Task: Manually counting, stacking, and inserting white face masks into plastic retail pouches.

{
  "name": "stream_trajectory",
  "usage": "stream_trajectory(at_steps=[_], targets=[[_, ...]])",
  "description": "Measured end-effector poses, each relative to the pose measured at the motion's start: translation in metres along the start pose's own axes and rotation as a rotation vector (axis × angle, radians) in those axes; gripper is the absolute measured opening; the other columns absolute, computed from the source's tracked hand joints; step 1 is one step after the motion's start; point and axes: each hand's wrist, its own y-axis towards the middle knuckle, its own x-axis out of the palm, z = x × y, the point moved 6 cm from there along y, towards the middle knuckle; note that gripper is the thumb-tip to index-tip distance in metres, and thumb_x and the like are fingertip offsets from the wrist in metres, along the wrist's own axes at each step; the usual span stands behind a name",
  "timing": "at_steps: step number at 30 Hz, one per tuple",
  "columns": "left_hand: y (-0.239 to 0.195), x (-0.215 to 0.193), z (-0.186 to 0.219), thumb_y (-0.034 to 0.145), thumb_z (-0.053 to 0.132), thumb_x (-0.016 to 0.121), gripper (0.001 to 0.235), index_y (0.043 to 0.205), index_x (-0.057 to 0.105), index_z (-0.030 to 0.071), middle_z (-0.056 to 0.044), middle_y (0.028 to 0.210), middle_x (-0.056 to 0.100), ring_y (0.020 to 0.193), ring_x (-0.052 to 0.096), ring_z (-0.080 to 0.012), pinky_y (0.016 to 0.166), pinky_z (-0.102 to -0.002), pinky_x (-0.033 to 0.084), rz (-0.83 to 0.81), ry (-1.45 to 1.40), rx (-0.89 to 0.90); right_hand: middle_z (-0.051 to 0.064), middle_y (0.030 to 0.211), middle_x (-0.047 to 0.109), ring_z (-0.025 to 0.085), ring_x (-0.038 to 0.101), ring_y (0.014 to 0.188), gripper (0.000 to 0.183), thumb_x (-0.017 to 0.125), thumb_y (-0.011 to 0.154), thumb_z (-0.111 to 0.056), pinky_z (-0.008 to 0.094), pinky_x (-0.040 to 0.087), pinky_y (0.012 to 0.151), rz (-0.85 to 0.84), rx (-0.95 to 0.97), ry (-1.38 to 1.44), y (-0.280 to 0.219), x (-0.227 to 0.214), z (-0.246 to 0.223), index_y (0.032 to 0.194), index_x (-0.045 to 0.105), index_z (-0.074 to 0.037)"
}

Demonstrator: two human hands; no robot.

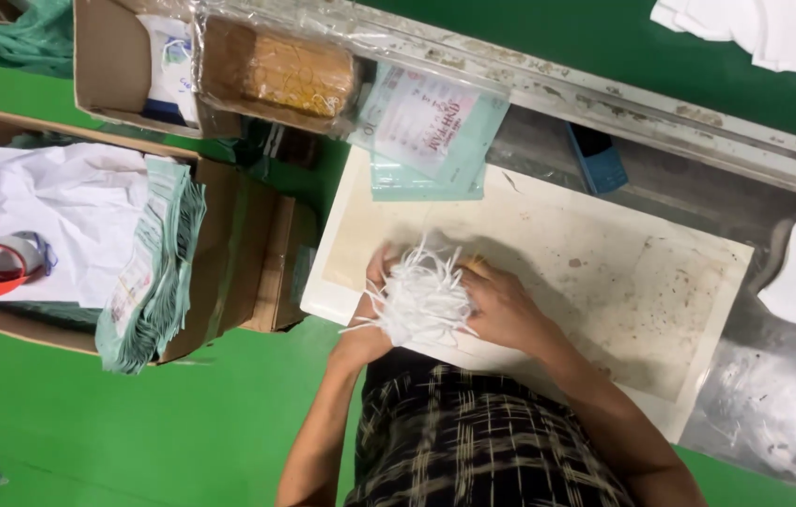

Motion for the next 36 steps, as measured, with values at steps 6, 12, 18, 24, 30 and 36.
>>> stream_trajectory(at_steps=[6,12,18,24,30,36], targets=[[0.003,-0.007,0.012,0.071,0.029,0.083,0.09,0.148,0.038,0.012,-0.022,0.149,0.039,0.14,0.039,-0.0435,0.12,-0.048,0.028,0.098,0.302,0.218,0.017,0.145,0.05,0.038,0.055,0.127,0.081,0.088,0.067,-0.025,0.052,0.052,0.1,-0.095,0.075,-0.094,-0.016,0.051,0.055,0.14,0.054,-0.015],[-0.01,0.02,-0.036,0.077,0.033,0.089,0.074,0.137,0.05,0.011,-0.009,0.134,0.054,0.134,0.052,-0.0277,0.123,-0.05,0.019,-0.126,0.097,0.14,0.014,0.146,0.051,0.031,0.057,0.127,0.072,0.076,0.085,-0.023,0.043,0.057,0.1,-0.108,0.035,-0.092,-0.036,0.054,0.063,0.149,0.045,-0.017],[-0.04,0.038,-0.132,0.064,0.017,0.09,0.079,0.135,0.059,0.0,-0.017,0.128,0.067,0.117,0.065,-0.0332,0.103,-0.045,0.053,-0.111,-0.779,-0.295,0.019,0.147,0.049,0.018,0.05,0.1,0.079,0.048,0.103,-0.064,0.026,0.052,0.075,0.012,-0.146,0.999,-0.03,-0.025,0.002,0.163,0.034,-0.015],[-0.042,0.066,-0.136,0.063,0.007,0.093,0.075,0.132,0.066,0.0,-0.014,0.125,0.071,0.115,0.068,-0.0297,0.1,-0.042,0.058,-0.287,-1.006,-0.213,0.024,0.143,0.051,0.005,0.038,0.056,0.111,0.017,0.084,-0.096,0.021,0.026,0.039,-0.048,-0.058,1.523,-0.015,-0.027,-0.028,0.161,0.025,-0.016],[-0.032,0.067,-0.087,0.064,0.013,0.093,0.083,0.137,0.056,0.002,-0.016,0.131,0.066,0.122,0.064,-0.0317,0.104,-0.043,0.053,-0.561,-0.773,-0.178,0.023,0.15,0.048,0.004,0.037,0.044,0.105,0.033,0.077,-0.091,0.02,0.027,0.033,-0.205,-0.106,1.649,-0.011,-0.041,-0.042,0.154,0.026,-0.019],[-0.014,0.036,-0.015,0.065,0.019,0.092,0.091,0.143,0.046,0.005,-0.017,0.138,0.061,0.129,0.059,-0.0338,0.107,-0.044,0.047,-0.803,-0.53,-0.136,0.0,0.081,0.064,0.009,0.038,0.052,0.092,0.021,0.104,-0.078,0.025,0.035,0.045,-0.355,-0.074,1.73,-0.04,-0.049,-0.013,0.155,0.044,-0.005]])
